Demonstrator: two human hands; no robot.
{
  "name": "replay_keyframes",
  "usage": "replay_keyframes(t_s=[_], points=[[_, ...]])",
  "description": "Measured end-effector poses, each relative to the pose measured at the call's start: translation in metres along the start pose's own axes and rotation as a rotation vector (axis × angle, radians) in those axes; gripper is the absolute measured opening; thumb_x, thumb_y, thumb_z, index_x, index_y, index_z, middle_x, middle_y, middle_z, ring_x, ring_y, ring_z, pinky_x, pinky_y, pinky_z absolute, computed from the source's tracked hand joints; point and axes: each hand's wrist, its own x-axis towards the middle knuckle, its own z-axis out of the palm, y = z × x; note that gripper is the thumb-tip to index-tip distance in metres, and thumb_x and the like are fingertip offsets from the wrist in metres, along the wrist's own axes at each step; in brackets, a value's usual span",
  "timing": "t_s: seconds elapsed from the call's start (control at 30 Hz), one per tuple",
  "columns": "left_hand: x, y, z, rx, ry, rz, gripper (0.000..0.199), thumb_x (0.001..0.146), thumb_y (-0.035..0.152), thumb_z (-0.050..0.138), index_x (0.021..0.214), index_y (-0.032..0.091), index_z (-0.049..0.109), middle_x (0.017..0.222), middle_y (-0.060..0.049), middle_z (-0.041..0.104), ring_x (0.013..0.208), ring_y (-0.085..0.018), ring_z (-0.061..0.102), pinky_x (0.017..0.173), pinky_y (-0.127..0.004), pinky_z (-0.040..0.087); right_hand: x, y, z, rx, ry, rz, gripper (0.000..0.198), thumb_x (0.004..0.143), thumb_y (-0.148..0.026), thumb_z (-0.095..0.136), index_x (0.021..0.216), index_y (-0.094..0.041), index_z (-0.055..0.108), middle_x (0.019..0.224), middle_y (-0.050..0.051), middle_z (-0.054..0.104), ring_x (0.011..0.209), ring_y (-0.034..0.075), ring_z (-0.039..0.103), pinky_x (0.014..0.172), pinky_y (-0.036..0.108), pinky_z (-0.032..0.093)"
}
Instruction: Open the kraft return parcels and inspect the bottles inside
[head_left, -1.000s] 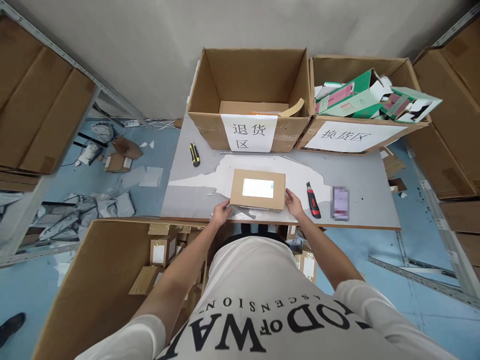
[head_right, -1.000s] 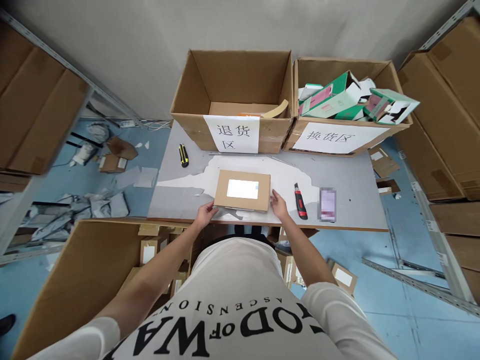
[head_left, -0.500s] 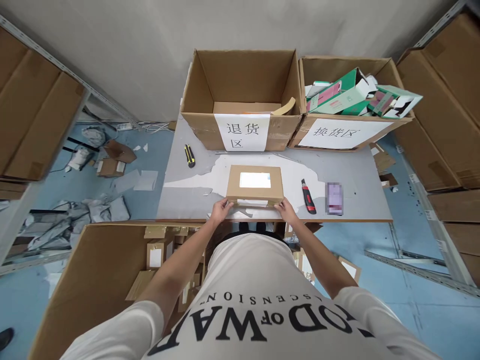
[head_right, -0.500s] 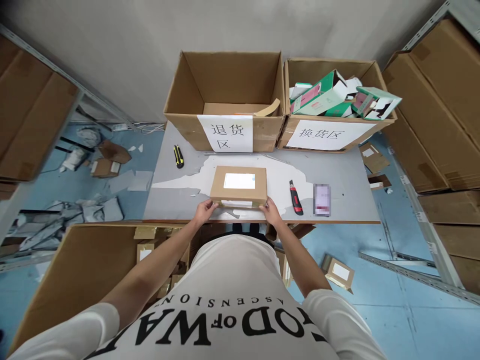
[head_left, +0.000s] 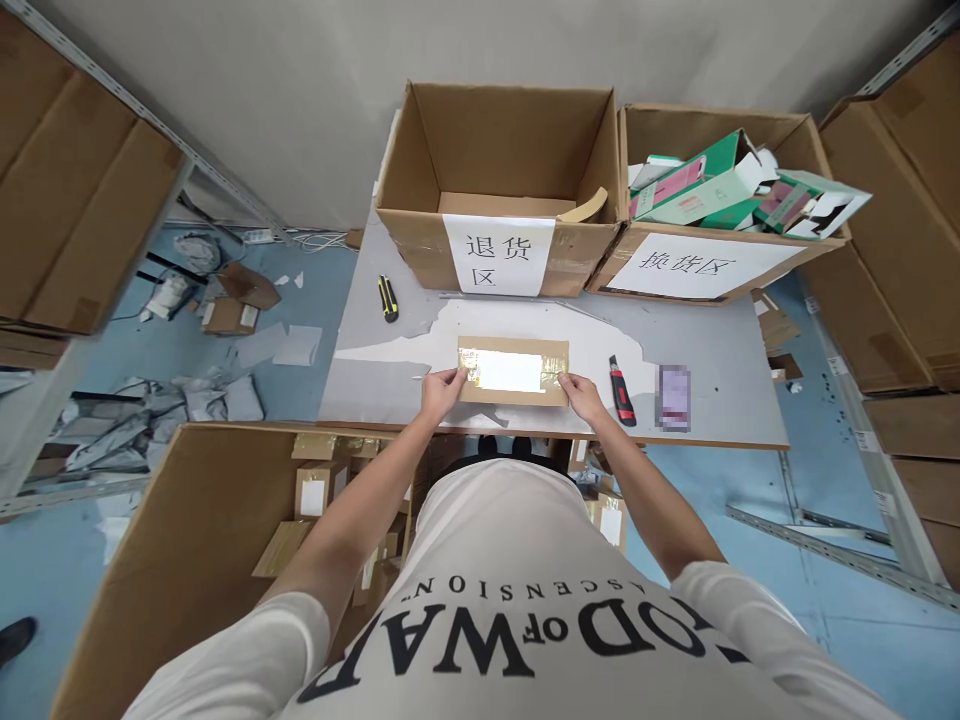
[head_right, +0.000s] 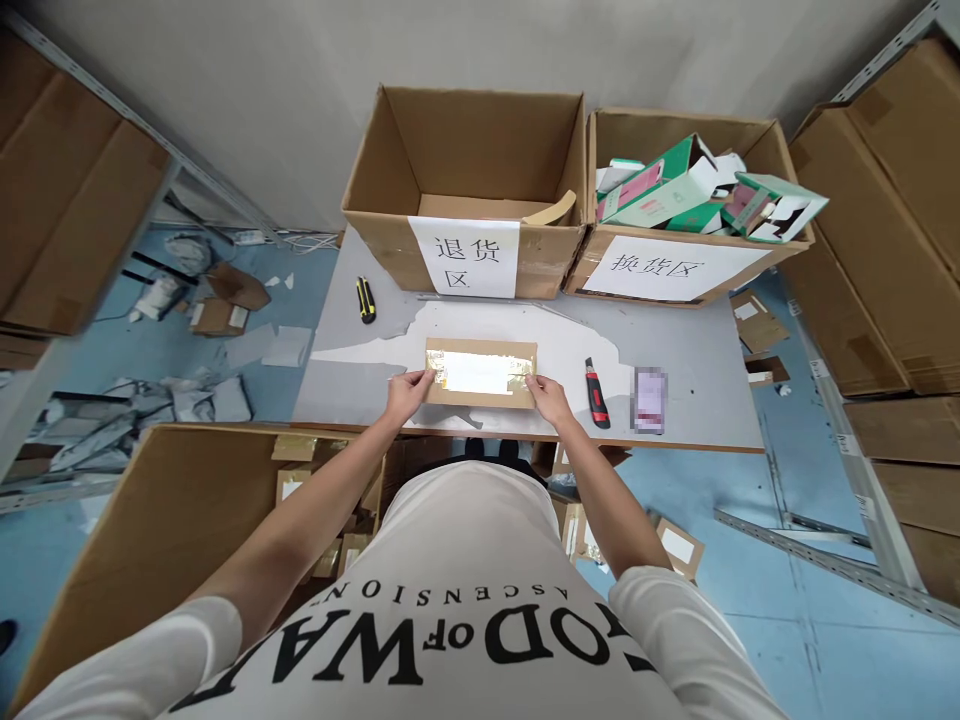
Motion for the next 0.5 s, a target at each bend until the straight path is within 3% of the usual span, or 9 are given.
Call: replay_keyframes(t_s=[0.23,0.33,0.43,0.5], points=[[0.014,-0.007,0.005,-0.011,0.028,-0.051,0.045,0.079,0.054,0.059,0.093,0.015,0.077,0.089,-0.004,0.075,0.088,-0.024,0.065,0.073,-0.027,0.046,0.017,0.004,0.001,0.118,0.012,0.085,0.058,0.079,-0.067,0.053,0.096,-0.014,0.071,0.1,0.012,0.073,0.093,0.025,0.065,0.084,0.034,0.048],[0.017,-0.01,0.004,-0.018,0.024,-0.057,0.047,0.081,0.056,0.056,0.083,0.014,0.076,0.081,-0.004,0.073,0.084,-0.023,0.064,0.072,-0.027,0.045,0.019,0.009,0.003,0.235,-0.008,0.116,0.061,0.077,-0.069,0.055,0.104,-0.015,0.068,0.104,0.011,0.072,0.096,0.024,0.064,0.083,0.034,0.051],[0.017,-0.022,0.003,-0.066,0.009,-0.068,0.052,0.084,0.057,0.05,0.07,0.012,0.072,0.068,-0.004,0.068,0.076,-0.02,0.062,0.071,-0.029,0.046,0.015,0.019,0.007,0.39,-0.032,0.129,0.06,0.082,-0.069,0.048,0.111,-0.02,0.065,0.113,0.01,0.069,0.1,0.023,0.064,0.085,0.035,0.053],[0.016,-0.036,0.004,-0.167,-0.005,-0.077,0.05,0.084,0.055,0.049,0.076,0.012,0.073,0.074,-0.005,0.07,0.08,-0.021,0.064,0.077,-0.031,0.049,0.011,0.03,0.01,0.451,-0.002,0.13,0.059,0.086,-0.066,0.041,0.116,-0.021,0.063,0.12,0.01,0.066,0.104,0.023,0.064,0.089,0.038,0.052]])
